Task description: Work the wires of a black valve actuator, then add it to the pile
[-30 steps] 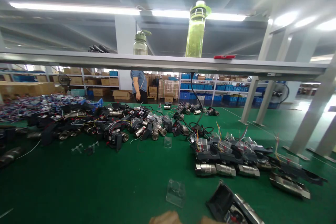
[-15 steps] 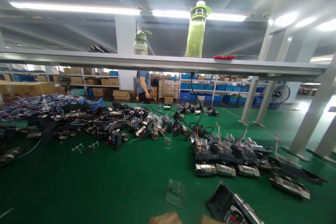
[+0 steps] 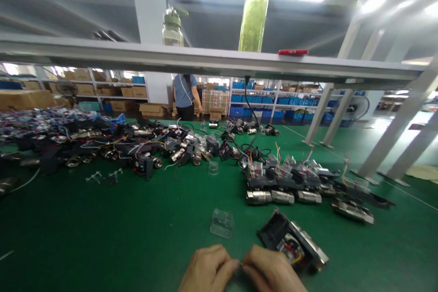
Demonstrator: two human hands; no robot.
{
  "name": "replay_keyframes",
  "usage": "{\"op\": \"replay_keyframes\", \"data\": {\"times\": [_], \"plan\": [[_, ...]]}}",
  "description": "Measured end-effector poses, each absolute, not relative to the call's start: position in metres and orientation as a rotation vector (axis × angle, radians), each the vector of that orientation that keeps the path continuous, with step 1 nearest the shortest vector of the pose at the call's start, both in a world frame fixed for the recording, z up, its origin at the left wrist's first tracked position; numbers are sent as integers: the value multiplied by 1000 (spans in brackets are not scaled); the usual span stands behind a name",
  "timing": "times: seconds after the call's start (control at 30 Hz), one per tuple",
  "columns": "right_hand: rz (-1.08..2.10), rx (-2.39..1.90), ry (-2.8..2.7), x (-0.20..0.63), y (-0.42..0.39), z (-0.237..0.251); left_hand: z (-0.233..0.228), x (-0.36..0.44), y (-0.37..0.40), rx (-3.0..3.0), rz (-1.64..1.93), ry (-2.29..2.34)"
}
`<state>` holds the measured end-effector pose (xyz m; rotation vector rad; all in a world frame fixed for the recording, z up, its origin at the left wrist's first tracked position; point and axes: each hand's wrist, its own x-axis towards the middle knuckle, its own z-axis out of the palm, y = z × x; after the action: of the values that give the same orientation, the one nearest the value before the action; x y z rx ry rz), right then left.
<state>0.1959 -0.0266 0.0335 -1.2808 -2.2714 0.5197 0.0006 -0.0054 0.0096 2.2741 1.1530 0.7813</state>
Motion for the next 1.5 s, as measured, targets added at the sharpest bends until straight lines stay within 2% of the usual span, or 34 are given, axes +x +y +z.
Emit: {"op": "replay_keyframes", "data": {"times": [0.17,0.43,0.5,0.63,0.7,0.97,1.5], "plan": [[491,-1253,-2223,189,-34,46,39,2,-18,1868,704,1170],[485,-1222,-2158,188,-34,46,36,0,-13,1556,616,1151],[487,-1239,-2134,188,-33,46,38,-4,-11,1595,698,1218],[488,-1274,-2116,188,-33,45,41,-14,-3,1699,1104,1450],[481,-1281,-2108,188,-33,45,36,-17,5,1737,1162,1465],[436,-1296,-2057,184,-36,48,18,-14,24,1828,847,1361],[337,-1406,-1931,180,-34,46,40,5,-6,1586,806,1268]]}}
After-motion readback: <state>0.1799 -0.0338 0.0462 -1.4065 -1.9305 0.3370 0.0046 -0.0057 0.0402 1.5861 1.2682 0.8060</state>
